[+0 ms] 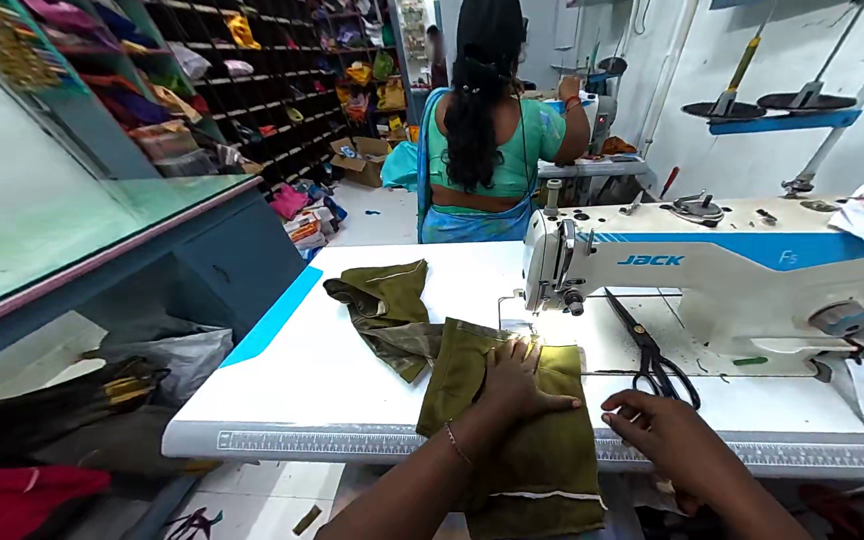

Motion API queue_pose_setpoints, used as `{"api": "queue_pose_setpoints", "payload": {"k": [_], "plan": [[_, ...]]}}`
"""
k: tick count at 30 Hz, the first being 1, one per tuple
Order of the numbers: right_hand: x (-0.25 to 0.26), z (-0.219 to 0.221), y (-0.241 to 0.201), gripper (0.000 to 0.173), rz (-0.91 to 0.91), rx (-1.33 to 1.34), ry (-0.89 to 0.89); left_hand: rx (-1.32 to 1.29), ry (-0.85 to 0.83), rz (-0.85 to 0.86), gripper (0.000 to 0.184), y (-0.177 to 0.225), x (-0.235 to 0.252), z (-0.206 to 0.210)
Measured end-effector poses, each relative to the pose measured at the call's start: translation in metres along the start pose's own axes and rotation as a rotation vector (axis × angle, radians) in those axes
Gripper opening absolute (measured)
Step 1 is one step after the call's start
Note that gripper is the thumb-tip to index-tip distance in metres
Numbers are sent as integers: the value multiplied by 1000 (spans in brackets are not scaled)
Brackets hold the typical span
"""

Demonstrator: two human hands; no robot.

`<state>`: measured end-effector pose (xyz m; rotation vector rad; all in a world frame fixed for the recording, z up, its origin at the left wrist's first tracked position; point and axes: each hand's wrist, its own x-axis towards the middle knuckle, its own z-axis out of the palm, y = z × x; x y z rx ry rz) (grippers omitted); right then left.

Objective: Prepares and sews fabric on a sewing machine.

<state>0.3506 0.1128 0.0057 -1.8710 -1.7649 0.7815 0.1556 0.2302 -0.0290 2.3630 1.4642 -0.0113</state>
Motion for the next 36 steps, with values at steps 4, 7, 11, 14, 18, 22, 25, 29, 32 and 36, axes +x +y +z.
{"api": "queue_pose_setpoints", "payload": {"k": [4,7,11,14,18,22,25,29,32,36], "plan": [[13,-4,19,9,-59,71,270,-3,-38,19,119,-5,10,1],[17,-22,56,17,-61,-19,544,-2,-73,1,118,-3,12,-1],[22,-48,122,31,-43,-269,893,-8,-95,-22,115,0,15,-5],[25,-55,159,43,-78,-321,973,-10,-72,-17,114,0,17,-5],[27,-50,168,45,-69,-309,986,-19,-80,-24,114,1,17,-7],[25,-50,169,45,-26,-320,962,-27,-93,-38,114,1,17,-8],[25,-50,170,45,-43,-316,962,-21,-106,-44,113,1,18,-8],[26,-51,172,45,-76,-334,971,-15,-102,-36,113,0,20,-6],[25,-51,170,41,-65,-327,969,-7,-97,-32,112,-1,21,-8],[24,-51,171,30,35,-381,914,24,-102,-32,111,0,20,-7]]}}
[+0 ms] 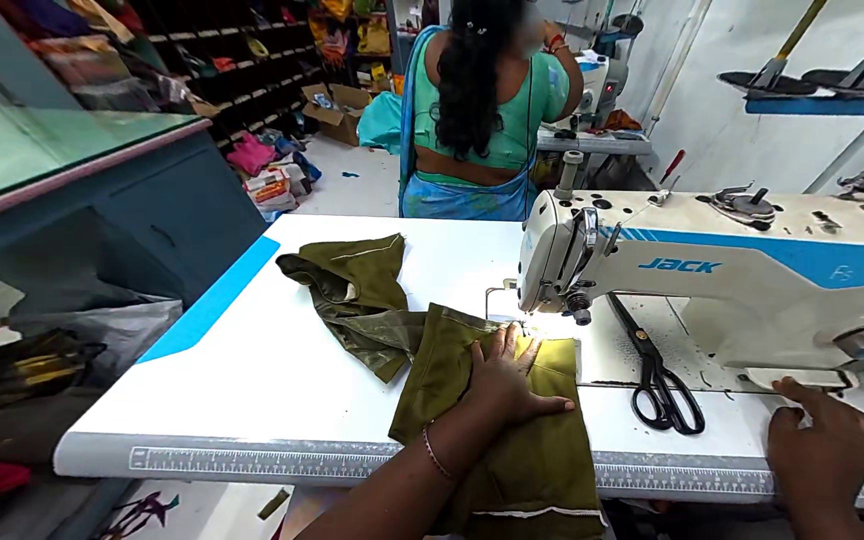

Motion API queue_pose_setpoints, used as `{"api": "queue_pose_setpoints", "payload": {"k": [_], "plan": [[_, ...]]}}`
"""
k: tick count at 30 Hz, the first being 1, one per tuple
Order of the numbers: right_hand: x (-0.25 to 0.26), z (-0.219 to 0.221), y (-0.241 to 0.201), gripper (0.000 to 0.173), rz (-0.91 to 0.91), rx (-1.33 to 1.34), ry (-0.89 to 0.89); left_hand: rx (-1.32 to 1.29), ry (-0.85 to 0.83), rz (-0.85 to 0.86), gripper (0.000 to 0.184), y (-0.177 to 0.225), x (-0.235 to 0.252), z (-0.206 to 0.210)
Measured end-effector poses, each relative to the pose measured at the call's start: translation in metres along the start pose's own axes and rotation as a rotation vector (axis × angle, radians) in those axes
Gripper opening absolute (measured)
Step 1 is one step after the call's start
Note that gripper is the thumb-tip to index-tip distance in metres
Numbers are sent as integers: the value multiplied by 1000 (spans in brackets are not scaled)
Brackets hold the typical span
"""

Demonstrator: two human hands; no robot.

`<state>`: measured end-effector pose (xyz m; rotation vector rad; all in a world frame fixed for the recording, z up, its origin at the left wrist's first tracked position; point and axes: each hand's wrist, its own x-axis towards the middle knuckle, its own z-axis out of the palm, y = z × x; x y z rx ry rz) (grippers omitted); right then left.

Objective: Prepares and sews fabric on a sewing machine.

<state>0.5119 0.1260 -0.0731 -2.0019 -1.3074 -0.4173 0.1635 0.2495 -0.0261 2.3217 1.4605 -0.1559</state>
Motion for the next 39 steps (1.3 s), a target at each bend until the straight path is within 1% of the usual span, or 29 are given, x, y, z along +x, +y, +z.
{"api": "queue_pose_setpoints", "payload": {"k": [4,7,8,13,15,17,19,21,24,26,33,39], "plan": [[-1,2,1,33,-6,12,37,5,-23,6,111,1,-7,0],[-2,0,-1,44,-25,46,57,-10,-25,14,110,1,-7,0],[-2,0,-2,46,-30,56,56,-11,-20,15,109,0,-6,0],[-4,1,0,46,-30,79,55,13,-9,31,108,-3,0,-3],[-4,1,0,46,-24,82,52,39,20,48,100,0,-10,-1],[-4,1,-1,46,-15,87,48,34,28,88,83,8,-33,7],[-4,1,-1,46,-15,96,42,12,-53,74,70,16,-59,13],[-4,2,0,46,-10,97,43,-52,-85,63,64,11,-71,17],[-4,1,0,46,-3,103,35,-147,-86,145,66,-13,-65,16],[-4,1,-1,46,-8,106,34,-178,-98,187,69,-22,-59,11],[-4,4,3,47,-4,109,48,-208,-57,201,81,-29,-45,5],[-4,1,2,47,-13,128,31,-212,21,226,82,-36,-32,3]]}}
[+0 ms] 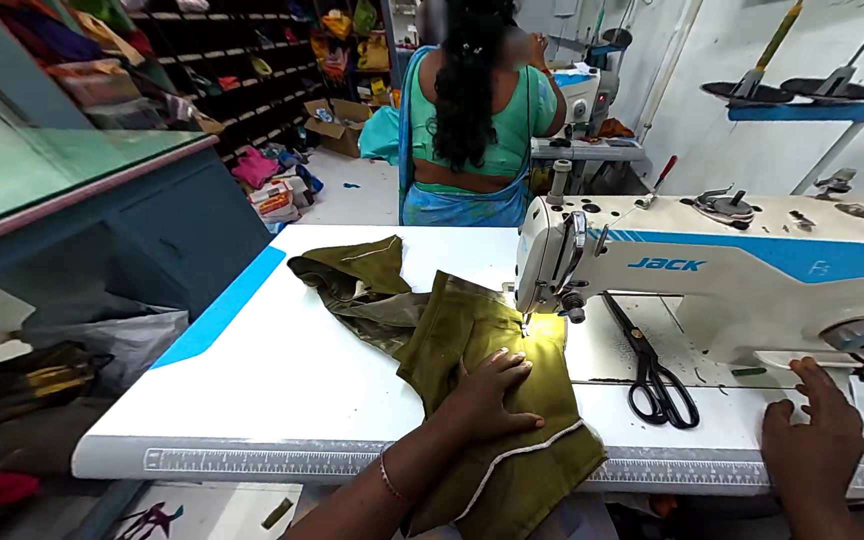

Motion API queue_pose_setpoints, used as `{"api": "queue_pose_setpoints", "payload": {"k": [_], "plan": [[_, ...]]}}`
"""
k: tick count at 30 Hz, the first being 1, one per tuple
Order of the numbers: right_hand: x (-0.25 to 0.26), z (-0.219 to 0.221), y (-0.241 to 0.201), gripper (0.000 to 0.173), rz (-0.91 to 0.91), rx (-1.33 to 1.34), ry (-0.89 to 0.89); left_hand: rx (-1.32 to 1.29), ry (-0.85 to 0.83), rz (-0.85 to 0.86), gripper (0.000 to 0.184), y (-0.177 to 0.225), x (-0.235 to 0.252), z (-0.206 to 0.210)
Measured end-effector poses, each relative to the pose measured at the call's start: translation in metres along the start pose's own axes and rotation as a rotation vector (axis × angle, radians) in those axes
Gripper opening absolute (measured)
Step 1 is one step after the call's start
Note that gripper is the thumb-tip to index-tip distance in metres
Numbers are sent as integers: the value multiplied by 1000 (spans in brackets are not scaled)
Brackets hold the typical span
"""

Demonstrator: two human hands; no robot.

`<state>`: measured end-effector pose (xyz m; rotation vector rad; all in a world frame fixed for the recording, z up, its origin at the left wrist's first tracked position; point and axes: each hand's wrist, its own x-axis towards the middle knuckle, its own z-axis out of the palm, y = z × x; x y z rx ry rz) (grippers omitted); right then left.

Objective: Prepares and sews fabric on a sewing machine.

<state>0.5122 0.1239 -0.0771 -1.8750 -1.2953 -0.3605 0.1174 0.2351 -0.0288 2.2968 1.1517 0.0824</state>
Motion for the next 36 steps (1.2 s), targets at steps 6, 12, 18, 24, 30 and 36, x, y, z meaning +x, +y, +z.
{"api": "queue_pose_setpoints", "payload": {"k": [6,12,18,24,30,36], "plan": [[1,2,1,47,4,4,11,11,18,42,80,-10,14,-7],[0,4,4,47,7,6,20,33,52,96,78,-19,28,-12],[0,5,4,47,-5,15,35,11,109,215,66,-33,43,-18],[-1,4,3,47,-6,21,28,190,-69,64,39,22,30,-52],[-1,1,1,46,13,24,-8,136,-186,-249,73,102,-20,6],[-1,-1,1,47,26,22,-24,234,29,-51,58,51,-39,24]]}}
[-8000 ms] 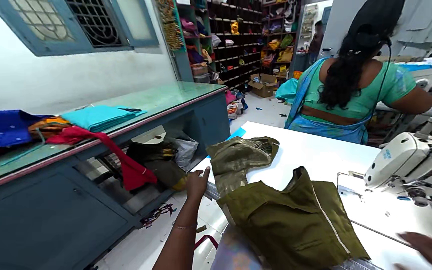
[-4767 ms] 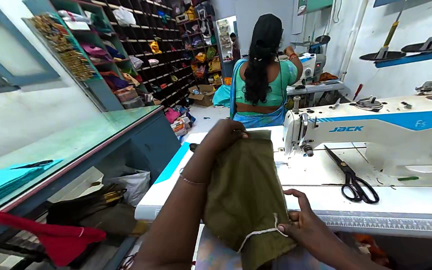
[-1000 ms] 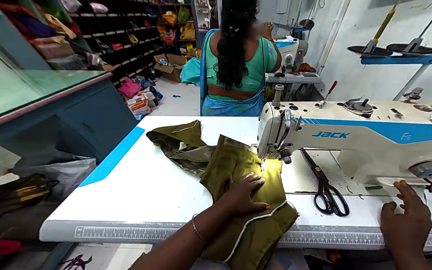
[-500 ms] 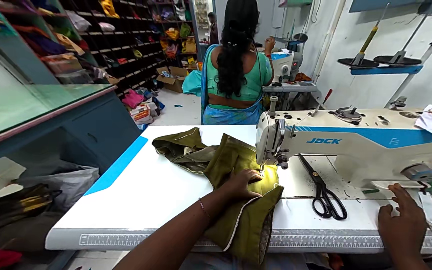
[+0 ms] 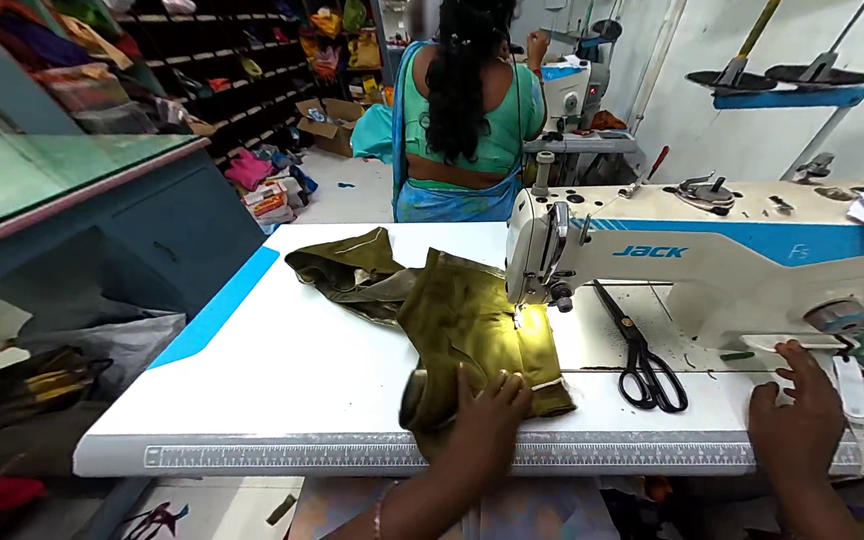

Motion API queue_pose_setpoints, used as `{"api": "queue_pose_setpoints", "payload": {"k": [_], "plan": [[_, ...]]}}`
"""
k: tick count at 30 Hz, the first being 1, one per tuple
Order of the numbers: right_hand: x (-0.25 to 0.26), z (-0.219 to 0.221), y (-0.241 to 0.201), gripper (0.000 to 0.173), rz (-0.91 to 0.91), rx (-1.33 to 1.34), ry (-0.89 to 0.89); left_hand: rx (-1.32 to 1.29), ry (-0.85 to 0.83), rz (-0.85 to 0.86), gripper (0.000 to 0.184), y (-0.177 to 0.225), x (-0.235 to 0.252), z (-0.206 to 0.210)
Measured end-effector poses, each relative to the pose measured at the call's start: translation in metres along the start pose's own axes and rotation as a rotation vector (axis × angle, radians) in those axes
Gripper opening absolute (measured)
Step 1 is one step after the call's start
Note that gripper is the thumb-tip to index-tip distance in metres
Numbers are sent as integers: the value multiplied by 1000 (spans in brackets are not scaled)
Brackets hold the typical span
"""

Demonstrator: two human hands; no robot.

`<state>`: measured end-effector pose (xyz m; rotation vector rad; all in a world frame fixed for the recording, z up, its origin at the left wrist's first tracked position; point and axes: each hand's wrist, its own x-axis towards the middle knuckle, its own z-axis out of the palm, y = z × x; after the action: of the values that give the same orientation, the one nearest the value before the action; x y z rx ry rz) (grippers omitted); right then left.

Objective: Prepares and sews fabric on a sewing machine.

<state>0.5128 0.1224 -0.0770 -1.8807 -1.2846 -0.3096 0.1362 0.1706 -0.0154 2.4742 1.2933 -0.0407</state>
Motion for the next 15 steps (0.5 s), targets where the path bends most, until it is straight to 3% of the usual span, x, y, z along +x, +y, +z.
{"api": "queue_pose_setpoints", "payload": {"k": [8,15], "plan": [[-1,1,0,46,-17,-3,5,-49,198,319,55,-41,-2,15],[0,1,0,46,-13,-9,1,-1,380,444,40,-55,10,20]]}}
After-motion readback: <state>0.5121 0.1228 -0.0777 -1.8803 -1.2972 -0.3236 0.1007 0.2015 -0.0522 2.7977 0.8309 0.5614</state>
